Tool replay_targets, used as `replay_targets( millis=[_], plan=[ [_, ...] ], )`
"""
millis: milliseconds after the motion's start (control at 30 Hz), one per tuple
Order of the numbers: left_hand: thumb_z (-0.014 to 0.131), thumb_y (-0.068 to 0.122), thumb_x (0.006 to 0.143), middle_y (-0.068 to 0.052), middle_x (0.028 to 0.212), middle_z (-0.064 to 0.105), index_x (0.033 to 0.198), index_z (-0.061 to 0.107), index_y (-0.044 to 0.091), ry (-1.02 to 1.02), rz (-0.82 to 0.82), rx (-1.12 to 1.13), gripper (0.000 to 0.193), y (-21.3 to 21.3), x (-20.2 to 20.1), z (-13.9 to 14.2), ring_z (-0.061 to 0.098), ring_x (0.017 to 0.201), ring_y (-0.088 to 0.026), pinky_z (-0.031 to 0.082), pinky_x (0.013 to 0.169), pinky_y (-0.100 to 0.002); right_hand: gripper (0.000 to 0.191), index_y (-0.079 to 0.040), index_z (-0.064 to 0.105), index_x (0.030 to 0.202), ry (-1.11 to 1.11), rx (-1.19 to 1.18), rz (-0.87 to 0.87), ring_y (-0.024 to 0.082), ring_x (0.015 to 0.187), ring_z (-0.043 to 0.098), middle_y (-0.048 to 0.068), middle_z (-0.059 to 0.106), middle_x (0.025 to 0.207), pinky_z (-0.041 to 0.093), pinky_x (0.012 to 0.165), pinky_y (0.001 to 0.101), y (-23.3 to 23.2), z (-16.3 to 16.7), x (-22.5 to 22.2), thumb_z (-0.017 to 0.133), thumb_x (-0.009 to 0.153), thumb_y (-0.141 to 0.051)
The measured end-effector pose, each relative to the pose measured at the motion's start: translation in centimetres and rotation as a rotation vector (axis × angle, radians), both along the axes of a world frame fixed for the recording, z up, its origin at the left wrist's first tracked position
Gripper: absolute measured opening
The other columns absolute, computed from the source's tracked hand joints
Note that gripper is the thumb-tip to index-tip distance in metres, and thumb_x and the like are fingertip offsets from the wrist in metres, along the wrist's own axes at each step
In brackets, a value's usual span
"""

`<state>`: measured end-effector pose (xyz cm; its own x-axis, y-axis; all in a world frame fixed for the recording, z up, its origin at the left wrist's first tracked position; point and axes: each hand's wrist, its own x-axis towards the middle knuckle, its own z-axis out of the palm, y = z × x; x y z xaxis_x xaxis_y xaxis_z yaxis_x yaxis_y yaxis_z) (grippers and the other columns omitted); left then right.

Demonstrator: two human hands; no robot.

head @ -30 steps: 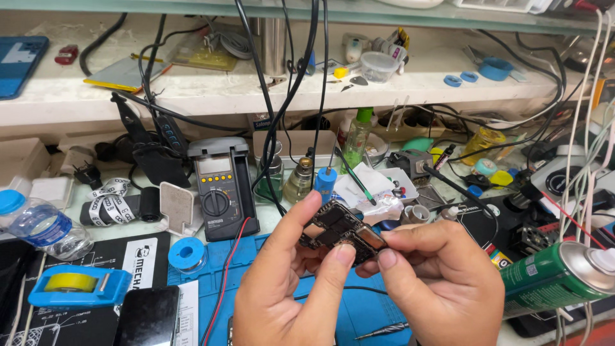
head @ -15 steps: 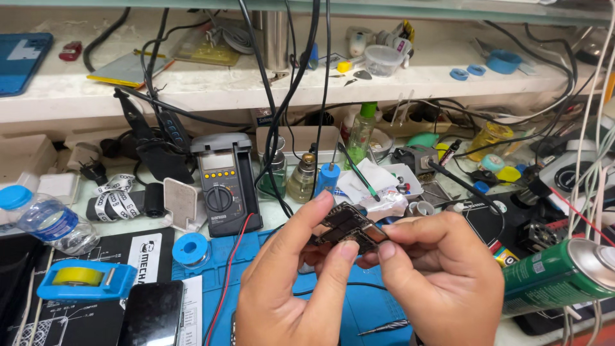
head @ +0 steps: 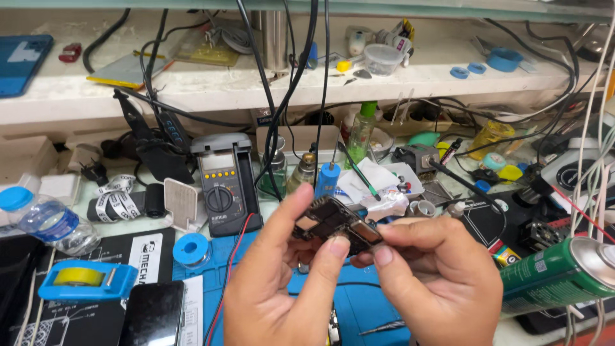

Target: The person uses a screwdriver to remove screws from a small circuit board, sprays it with a cleaning agent, and then uses a brush to clean the board. The person repeatedly inspects the board while holding it with both hands.

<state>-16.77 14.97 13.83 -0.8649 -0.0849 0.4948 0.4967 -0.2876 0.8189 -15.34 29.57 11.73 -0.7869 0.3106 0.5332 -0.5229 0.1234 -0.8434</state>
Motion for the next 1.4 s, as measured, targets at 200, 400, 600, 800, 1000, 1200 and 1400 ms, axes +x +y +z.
replay_targets(
  millis=[200, 400, 600, 800, 1000, 1200, 1400],
  plan=[
    [0.068, -0.010, 0.091, -0.018, 0.120, 0.073, 0.150, 0.048, -0.005, -0.016, -0.067, 0.036, 0.062, -0.7, 0.3, 0.1, 0.073, 0.108, -0.021, 0.059, 0.094, -0.035, 0.022, 0.007, 0.063, 0.107, 0.113, -0.062, 0.111, 0.022, 0.091, 0.077, 0.018, 0.072, 0.109, 0.067, 0.083, 0.0342, -0.1, 0.0, 0.5, 0.070, 0.087, 0.013],
    [0.069, -0.010, 0.089, -0.018, 0.117, 0.075, 0.148, 0.050, -0.004, -0.022, -0.059, 0.053, 0.062, -0.6, 0.2, 0.4, 0.075, 0.104, -0.020, 0.061, 0.089, -0.034, 0.020, 0.006, 0.063, 0.103, 0.066, -0.063, 0.086, 0.022, 0.087, 0.078, 0.018, 0.073, 0.103, 0.069, 0.078, 0.0361, -0.2, 0.1, 0.1, 0.070, 0.085, 0.014],
    [0.071, -0.008, 0.090, -0.015, 0.114, 0.077, 0.146, 0.054, -0.002, 0.003, 0.018, -0.013, 0.059, -0.5, 1.0, 0.0, 0.077, 0.099, -0.019, 0.064, 0.085, -0.033, 0.019, 0.006, 0.062, 0.103, 0.073, -0.086, 0.124, 0.021, 0.086, 0.076, 0.017, 0.074, 0.101, 0.066, 0.077, 0.0341, -0.2, -0.3, 0.0, 0.069, 0.087, 0.013],
    [0.073, -0.008, 0.086, -0.015, 0.112, 0.080, 0.141, 0.059, -0.001, 0.073, 0.091, -0.134, 0.058, -0.7, 0.3, -0.6, 0.079, 0.101, -0.020, 0.064, 0.085, -0.032, 0.020, 0.006, 0.063, 0.096, 0.009, -0.042, 0.072, 0.022, 0.077, 0.079, 0.017, 0.075, 0.092, 0.068, 0.068, 0.0343, 0.4, -0.7, -0.4, 0.073, 0.080, 0.012],
    [0.074, -0.008, 0.085, -0.016, 0.112, 0.079, 0.140, 0.060, 0.000, 0.022, 0.083, -0.151, 0.057, -1.0, 0.4, -0.6, 0.079, 0.102, -0.020, 0.064, 0.088, -0.033, 0.018, 0.005, 0.062, 0.098, -0.012, -0.073, 0.106, 0.022, 0.077, 0.079, 0.017, 0.076, 0.093, 0.067, 0.069, 0.0336, 0.4, -0.6, -0.3, 0.072, 0.084, 0.010],
    [0.074, -0.007, 0.084, -0.016, 0.112, 0.080, 0.137, 0.062, 0.001, -0.025, 0.071, -0.116, 0.055, -0.8, 0.3, 0.0, 0.079, 0.101, -0.019, 0.063, 0.086, -0.032, 0.015, 0.005, 0.063, 0.098, -0.005, -0.089, 0.134, 0.021, 0.080, 0.077, 0.017, 0.076, 0.096, 0.066, 0.072, 0.0336, 0.1, 0.1, -0.3, 0.071, 0.086, 0.009],
    [0.076, -0.006, 0.085, -0.013, 0.110, 0.080, 0.134, 0.065, 0.002, 0.048, 0.132, -0.214, 0.052, -0.9, 0.7, 0.0, 0.078, 0.098, -0.017, 0.062, 0.081, -0.029, 0.016, 0.004, 0.062, 0.098, -0.008, -0.086, 0.073, 0.019, 0.081, 0.077, 0.014, 0.074, 0.096, 0.067, 0.072, 0.0333, -0.2, 0.3, -0.2, 0.071, 0.085, 0.009]
  ],
)
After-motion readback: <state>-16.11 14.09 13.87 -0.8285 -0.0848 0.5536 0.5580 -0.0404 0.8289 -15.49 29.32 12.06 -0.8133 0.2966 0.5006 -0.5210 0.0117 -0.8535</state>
